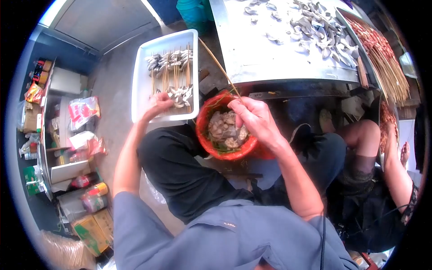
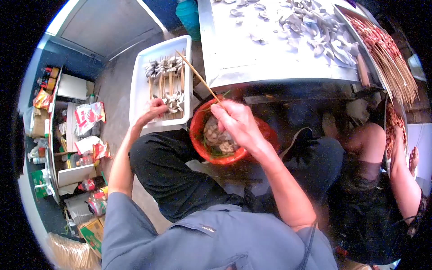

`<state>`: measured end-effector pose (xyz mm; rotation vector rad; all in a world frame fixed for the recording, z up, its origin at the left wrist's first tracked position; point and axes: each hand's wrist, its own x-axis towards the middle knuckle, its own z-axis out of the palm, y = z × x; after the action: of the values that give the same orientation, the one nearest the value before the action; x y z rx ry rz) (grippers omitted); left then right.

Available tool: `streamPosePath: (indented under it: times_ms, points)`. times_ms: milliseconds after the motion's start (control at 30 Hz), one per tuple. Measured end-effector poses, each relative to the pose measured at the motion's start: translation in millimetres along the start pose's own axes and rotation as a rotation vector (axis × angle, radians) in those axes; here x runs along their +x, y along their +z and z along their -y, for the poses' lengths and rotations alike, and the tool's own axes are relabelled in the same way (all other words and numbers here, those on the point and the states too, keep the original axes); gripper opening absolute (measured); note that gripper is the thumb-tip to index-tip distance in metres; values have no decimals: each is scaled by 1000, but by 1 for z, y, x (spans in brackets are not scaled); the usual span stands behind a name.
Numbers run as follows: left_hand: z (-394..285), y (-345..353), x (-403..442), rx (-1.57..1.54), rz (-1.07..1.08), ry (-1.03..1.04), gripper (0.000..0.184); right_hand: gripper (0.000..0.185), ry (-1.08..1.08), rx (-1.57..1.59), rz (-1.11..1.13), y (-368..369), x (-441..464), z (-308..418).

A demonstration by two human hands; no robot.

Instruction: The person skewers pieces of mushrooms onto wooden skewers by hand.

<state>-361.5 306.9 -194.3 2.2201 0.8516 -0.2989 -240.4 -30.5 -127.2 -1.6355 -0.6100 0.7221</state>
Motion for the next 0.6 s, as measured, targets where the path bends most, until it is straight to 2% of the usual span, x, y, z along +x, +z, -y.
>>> streamPosePath:
  times_ms: [67,133,200,300,367,400,600]
  points:
    - [38,20,28,12,128,112,29,38,11,83,26,0,-1,-2]
    - [23,18,25,52,116,82,25,40,-6,68,24,-2,0,-7]
    - [12,10,10,-96,115,50,20,40,-13,91,28,-1,-1,-9]
    - [9,-10,5,-136,92,33,18,37,46,195,60,2,-6,-4]
    - [-20,-22,-5,-215,38,38,16,35,71,250,104,1,-9,-1]
    - [-44,-28,-18,-314,52,152,18,35,63,268,116,1,-10,2]
    - [-191,-8,-97,-552,314,467,30,38,150,460,173,4,-16,5]
